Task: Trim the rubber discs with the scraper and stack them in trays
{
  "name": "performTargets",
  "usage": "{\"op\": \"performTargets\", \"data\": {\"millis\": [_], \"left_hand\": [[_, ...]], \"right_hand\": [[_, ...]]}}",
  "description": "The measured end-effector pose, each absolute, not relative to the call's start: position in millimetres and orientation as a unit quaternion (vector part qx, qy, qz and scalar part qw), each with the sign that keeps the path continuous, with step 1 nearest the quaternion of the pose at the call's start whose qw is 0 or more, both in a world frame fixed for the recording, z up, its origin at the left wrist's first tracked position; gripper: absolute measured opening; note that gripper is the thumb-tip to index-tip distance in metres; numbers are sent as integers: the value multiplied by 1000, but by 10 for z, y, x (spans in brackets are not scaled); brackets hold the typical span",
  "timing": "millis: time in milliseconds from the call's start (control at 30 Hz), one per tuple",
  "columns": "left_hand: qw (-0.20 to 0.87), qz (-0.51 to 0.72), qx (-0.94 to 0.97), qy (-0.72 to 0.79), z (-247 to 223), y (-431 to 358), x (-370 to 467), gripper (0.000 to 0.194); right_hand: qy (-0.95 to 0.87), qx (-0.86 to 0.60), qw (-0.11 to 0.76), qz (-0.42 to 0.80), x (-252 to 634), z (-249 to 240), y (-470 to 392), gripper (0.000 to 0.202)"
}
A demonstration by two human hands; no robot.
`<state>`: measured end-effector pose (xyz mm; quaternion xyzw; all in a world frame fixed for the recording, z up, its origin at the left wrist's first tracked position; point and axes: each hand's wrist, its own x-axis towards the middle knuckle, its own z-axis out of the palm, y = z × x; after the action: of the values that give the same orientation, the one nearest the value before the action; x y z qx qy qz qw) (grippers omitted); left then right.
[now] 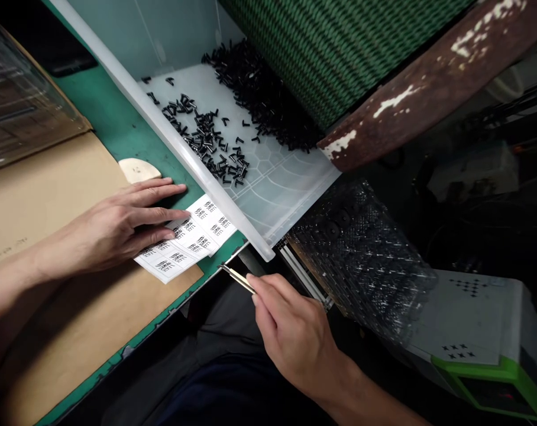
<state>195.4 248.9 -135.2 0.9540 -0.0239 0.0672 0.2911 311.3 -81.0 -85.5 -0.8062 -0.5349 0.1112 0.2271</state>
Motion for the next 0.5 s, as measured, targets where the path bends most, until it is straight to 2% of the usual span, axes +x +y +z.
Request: {"op": "performTargets", "data": {"millis": [167, 400, 500], "left_hand": [[274, 67, 959, -27, -1338, 2467, 1923, 41], [232, 90, 968, -7, -1289, 2319, 1829, 31], [219, 99, 971, 11, -1273, 2250, 1761, 33]], "right_hand": [[-497, -804, 306, 110, 3146, -924, -776, 37], [-501, -787, 353, 73, 3156, -987, -499, 33], [-515, -776, 357, 69, 3172, -1003, -409, 33]]}}
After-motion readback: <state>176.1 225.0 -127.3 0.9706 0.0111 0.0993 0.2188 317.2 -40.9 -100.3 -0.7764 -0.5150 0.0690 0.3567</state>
